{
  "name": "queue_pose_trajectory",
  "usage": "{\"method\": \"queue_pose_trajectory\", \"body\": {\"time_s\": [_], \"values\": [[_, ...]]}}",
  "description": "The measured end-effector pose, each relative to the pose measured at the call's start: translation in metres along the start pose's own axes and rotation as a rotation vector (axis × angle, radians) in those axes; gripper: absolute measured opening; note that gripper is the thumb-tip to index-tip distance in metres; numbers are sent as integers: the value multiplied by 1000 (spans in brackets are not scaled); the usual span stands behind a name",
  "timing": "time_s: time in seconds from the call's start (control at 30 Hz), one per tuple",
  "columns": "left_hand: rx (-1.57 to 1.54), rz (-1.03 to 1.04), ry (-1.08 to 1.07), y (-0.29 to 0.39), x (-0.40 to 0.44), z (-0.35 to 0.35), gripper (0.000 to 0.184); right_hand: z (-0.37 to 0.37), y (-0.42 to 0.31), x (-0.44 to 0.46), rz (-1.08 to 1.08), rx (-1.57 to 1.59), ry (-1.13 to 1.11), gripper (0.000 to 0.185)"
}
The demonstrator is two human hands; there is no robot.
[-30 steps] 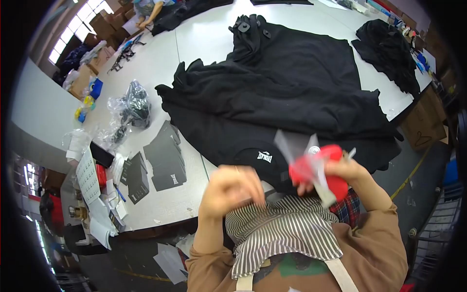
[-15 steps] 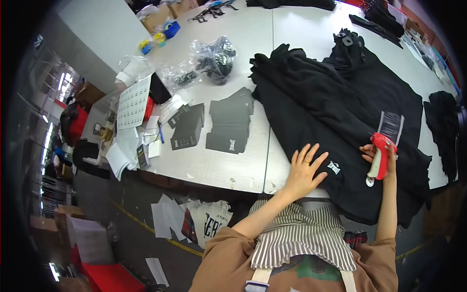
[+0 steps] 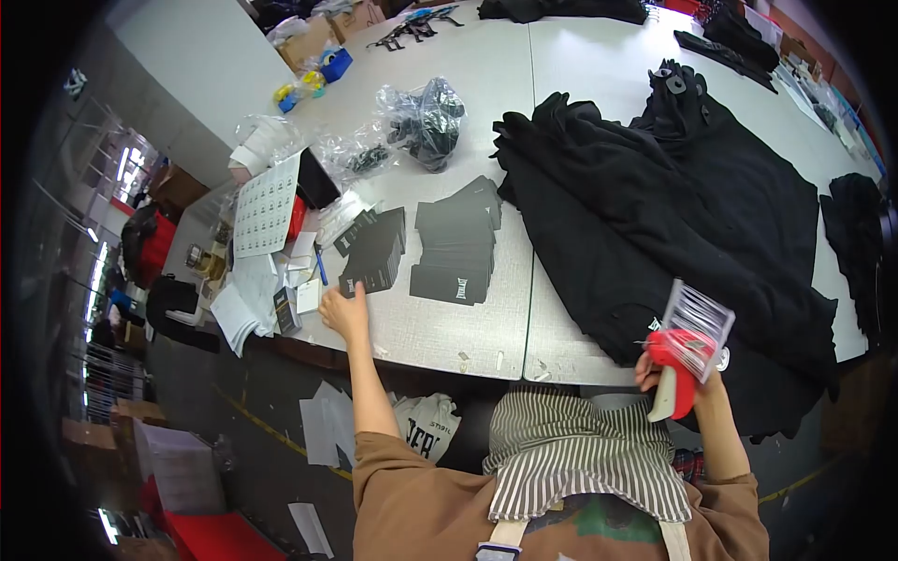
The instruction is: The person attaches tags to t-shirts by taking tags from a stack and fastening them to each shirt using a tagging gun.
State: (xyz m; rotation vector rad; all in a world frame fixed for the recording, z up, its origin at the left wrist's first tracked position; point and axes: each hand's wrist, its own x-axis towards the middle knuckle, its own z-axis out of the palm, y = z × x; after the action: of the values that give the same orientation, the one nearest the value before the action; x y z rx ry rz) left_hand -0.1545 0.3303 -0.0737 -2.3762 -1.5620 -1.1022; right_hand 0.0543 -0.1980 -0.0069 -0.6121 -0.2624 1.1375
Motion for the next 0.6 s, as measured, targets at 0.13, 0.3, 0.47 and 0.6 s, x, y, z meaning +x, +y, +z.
{"method": "queue_pose_trajectory", "body": {"time_s": [0.13, 0.3, 0.47, 0.6], "values": [[-74, -100, -155, 1, -6, -12, 31, 19, 20, 24, 156, -166, -60, 71], [-1134, -264, -228, 62, -20, -66, 20, 69, 31, 60, -83, -705, -182, 58], [-993, -89, -711, 159, -97, -150, 12, 100, 64, 103, -612, -1432, -243, 66], [-1055, -7, -698, 168, -113, -160, 8, 95, 72, 111, -632, -1537, -200, 67]]}}
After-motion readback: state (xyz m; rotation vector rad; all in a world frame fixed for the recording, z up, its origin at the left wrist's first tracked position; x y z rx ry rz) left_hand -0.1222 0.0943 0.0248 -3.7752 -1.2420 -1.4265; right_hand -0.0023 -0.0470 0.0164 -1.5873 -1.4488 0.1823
